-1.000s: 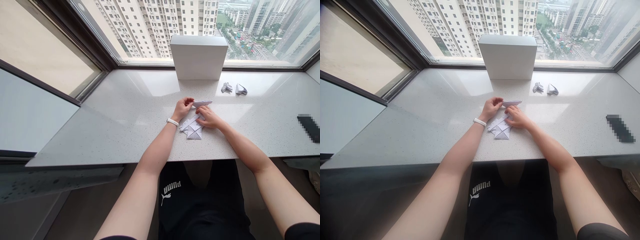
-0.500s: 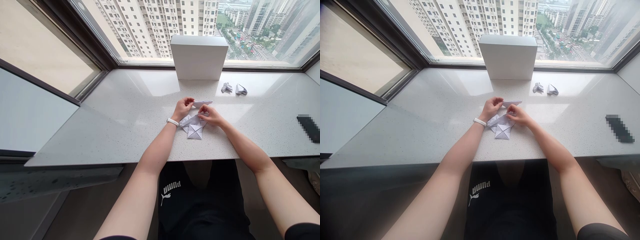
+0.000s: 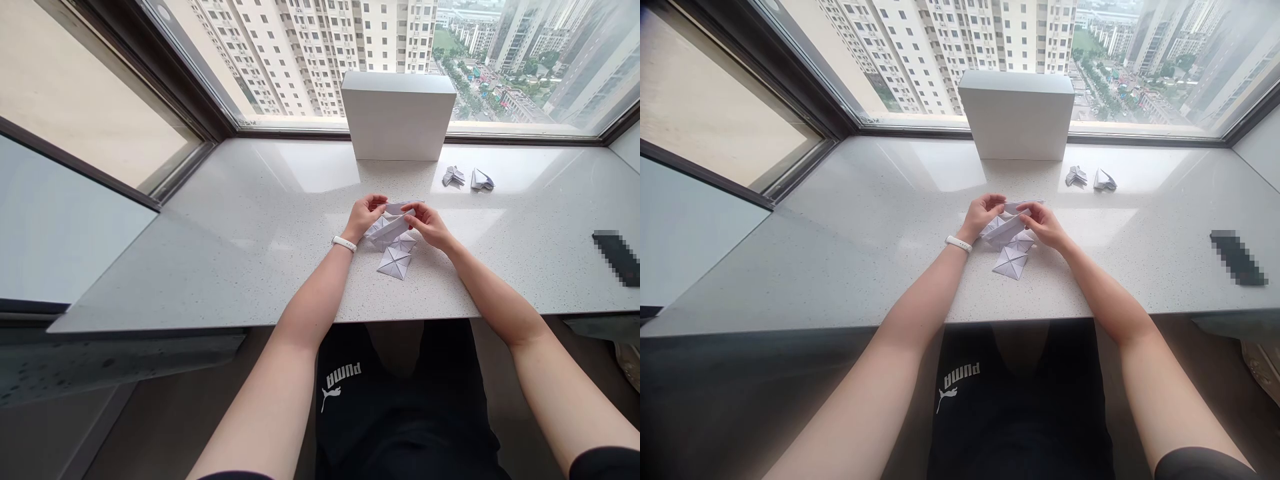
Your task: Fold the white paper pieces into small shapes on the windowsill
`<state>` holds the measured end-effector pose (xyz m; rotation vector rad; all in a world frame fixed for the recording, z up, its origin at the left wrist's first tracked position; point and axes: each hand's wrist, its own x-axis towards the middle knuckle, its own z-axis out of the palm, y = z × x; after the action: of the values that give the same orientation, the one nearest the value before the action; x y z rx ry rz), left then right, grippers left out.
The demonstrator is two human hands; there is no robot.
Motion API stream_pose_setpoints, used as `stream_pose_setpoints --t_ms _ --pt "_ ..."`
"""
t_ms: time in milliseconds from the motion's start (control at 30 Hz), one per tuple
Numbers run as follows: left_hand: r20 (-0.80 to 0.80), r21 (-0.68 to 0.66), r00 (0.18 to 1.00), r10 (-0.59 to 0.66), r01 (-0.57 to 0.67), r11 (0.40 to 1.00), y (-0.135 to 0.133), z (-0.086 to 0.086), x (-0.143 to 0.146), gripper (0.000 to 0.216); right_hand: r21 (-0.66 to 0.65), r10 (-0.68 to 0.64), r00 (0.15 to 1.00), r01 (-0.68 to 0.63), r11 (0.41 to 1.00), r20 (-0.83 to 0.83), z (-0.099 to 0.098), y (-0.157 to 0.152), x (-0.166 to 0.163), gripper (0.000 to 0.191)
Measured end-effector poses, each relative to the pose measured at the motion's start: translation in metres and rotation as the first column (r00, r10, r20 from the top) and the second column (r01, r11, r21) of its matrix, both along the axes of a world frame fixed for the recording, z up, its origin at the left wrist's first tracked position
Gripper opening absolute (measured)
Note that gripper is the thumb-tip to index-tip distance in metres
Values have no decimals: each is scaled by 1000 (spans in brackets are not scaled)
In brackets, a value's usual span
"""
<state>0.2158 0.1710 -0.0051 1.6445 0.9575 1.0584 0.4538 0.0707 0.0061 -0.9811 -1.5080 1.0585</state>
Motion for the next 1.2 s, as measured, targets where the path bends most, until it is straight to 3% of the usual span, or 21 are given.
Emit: stream_pose_setpoints --t_ms 267,367,567,667,1200 --pt "8 -20 1000 11 -11 1000 0 1 0 23 -62 -32 995 26 998 -97 -6 3 -5 72" --pt "20 -40 1000 13 -12 999 2 0 0 23 -57 -108 985 102 993 -135 -5 6 2 74" --pt "67 -53 998 10 -7 999 5 -2 1 26 84 -404 910 397 914 96 -3 14 30 72" --pt "68 -70 998 9 -5 998 5 -2 1 24 108 -437 886 424 899 157 -7 16 38 64" --pt "105 -89 993 -55 65 994 0 2 -1 29 110 -587 796 577 810 148 -18 24 52 38"
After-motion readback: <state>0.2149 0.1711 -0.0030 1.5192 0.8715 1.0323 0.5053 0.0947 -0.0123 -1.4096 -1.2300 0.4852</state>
